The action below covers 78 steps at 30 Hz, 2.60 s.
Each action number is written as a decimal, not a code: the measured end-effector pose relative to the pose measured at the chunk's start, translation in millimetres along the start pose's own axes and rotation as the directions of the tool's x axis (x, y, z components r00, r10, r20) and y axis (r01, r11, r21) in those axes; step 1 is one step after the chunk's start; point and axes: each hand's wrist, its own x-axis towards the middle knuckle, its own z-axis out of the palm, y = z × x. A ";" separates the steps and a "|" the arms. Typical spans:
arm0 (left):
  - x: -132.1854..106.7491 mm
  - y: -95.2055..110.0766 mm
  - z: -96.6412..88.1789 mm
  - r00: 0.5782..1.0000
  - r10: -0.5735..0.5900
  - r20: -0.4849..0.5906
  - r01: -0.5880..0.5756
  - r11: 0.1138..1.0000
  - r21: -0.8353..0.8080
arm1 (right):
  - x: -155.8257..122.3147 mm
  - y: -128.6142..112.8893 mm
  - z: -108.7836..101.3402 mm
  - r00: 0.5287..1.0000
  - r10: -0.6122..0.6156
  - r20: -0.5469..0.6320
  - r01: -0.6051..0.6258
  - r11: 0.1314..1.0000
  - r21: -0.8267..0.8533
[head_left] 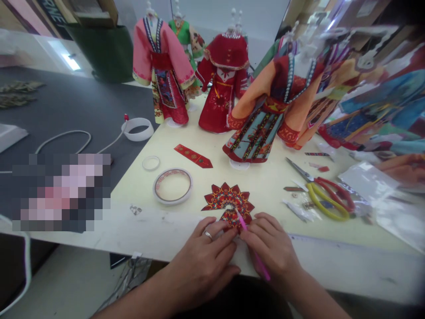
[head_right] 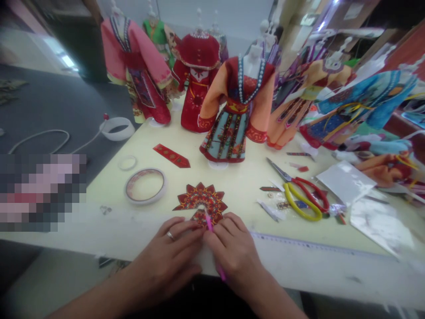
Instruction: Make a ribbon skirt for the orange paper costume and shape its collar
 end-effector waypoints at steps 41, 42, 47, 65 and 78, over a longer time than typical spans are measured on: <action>1.0 -1.6 -0.2 0.999 0.014 0.044 -0.015 1.000 0.015 | -20.3 0.3 -6.8 1.000 -0.008 -0.007 0.009 0.996 0.090; 1.2 -1.6 -0.4 0.999 0.016 0.044 -0.017 1.000 0.016 | -19.9 -0.2 -6.8 1.000 -0.010 0.008 0.009 0.996 0.085; 1.5 -1.0 -2.3 0.997 0.006 0.072 -0.007 1.000 0.012 | -18.2 0.8 -10.4 0.999 0.023 -0.036 -0.020 0.996 0.083; 1.4 1.2 6.1 0.996 0.051 -0.074 -0.054 0.998 -0.044 | -52.3 10.2 -52.0 0.725 0.637 -0.263 -0.535 0.761 0.368; 35.1 24.0 23.5 0.969 0.052 -0.241 -0.059 0.998 -0.023 | -29.9 26.9 -41.3 0.788 0.561 -0.255 -0.530 0.828 0.181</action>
